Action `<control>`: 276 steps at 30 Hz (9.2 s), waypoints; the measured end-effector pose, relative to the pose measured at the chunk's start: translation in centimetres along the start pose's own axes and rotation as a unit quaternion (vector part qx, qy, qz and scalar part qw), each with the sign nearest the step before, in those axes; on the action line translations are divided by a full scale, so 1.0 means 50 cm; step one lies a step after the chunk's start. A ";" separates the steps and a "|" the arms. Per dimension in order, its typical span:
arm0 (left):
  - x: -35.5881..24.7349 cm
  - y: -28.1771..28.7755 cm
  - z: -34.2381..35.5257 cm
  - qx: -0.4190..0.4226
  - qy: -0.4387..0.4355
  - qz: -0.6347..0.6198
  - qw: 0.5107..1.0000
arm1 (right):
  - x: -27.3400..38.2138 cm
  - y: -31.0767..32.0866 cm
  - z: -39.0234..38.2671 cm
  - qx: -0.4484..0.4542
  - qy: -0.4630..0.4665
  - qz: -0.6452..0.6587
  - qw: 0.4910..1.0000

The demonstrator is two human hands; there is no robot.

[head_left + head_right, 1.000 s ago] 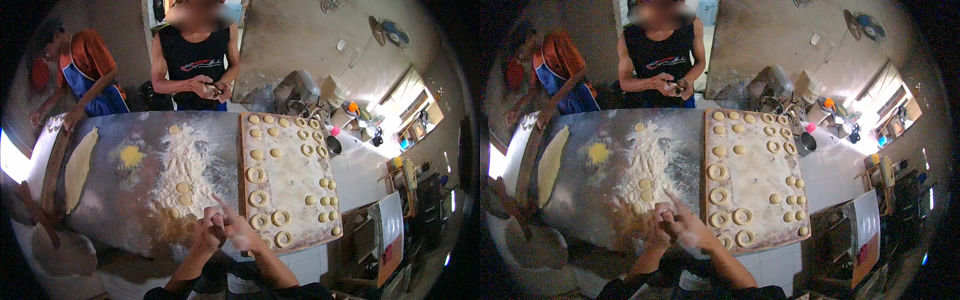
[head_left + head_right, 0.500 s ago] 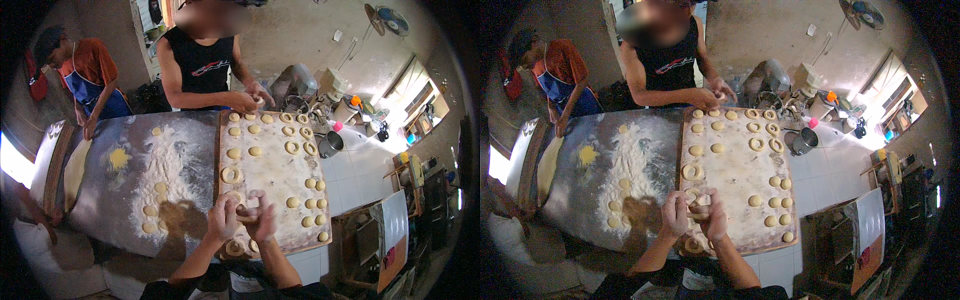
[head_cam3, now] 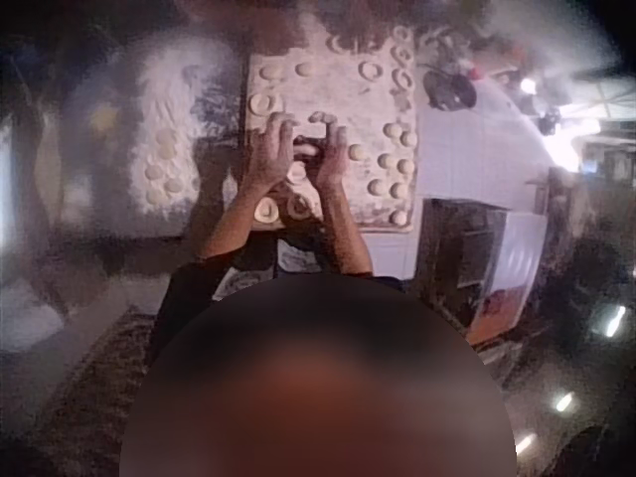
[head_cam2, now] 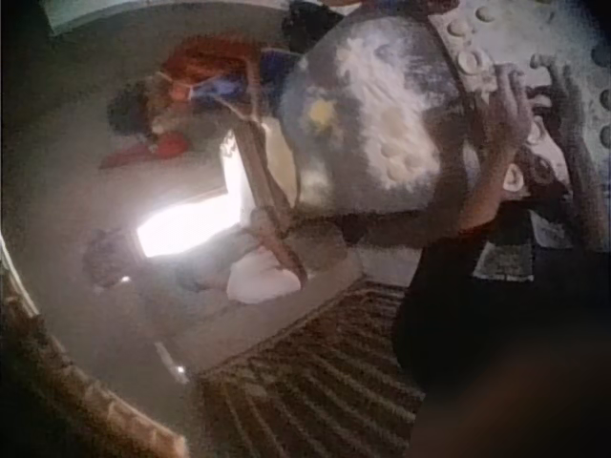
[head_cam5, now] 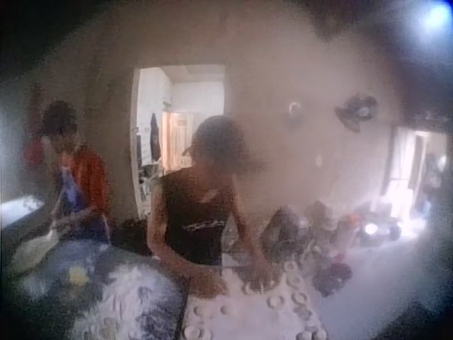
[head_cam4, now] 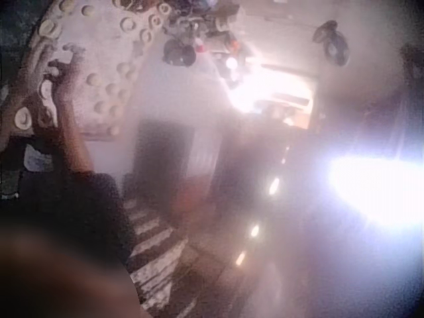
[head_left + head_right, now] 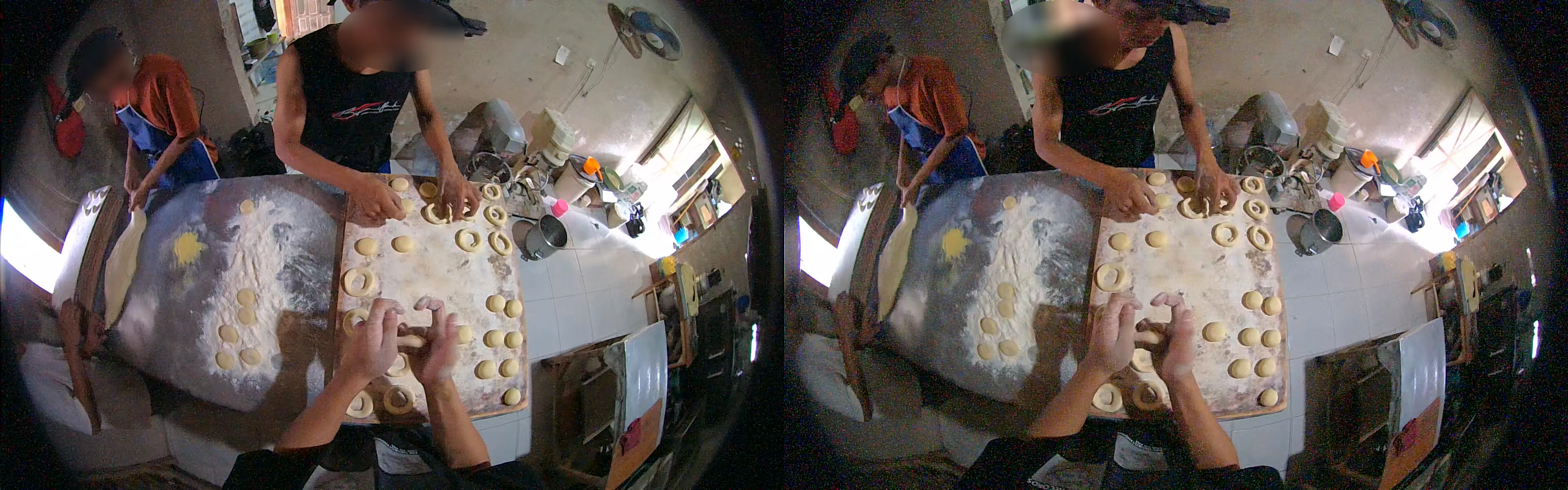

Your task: The person shapes small dough pieces into ring shapes by hand and places them on a floured wooden board. Another person rolls out dough nearby. The shaped dough rings are arranged in rows on the board and later placed on a multi-tiered rack.

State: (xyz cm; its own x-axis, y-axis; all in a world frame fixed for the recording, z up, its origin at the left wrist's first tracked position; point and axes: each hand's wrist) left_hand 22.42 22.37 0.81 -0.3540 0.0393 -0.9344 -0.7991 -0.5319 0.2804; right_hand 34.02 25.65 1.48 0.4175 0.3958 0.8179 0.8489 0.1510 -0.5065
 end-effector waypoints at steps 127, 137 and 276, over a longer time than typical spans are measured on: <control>0.154 -0.075 0.202 0.044 0.005 0.440 0.897 | -0.058 0.083 0.278 -0.125 0.178 -0.695 0.685; 0.177 -0.094 0.204 0.023 -0.035 0.451 0.892 | -0.109 0.118 0.299 -0.172 0.237 -0.718 0.632; 0.218 0.427 -0.209 0.018 0.131 0.119 0.984 | -0.229 -0.124 -0.010 0.030 0.174 -0.587 0.790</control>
State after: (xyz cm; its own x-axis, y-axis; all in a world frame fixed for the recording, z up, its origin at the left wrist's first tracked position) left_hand 6.57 2.58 -5.68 -0.3986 -0.3050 -0.8649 -0.7276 -0.4689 0.5007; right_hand 24.13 19.71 -4.59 -0.5742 -0.3204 0.7535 0.7042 0.2763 0.6541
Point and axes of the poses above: each hand's wrist, its own z-axis towards the middle knuckle, its own y-axis out of the back of the hand, x = y × z, and after that the axes turned 11 degrees about -x, right-handed
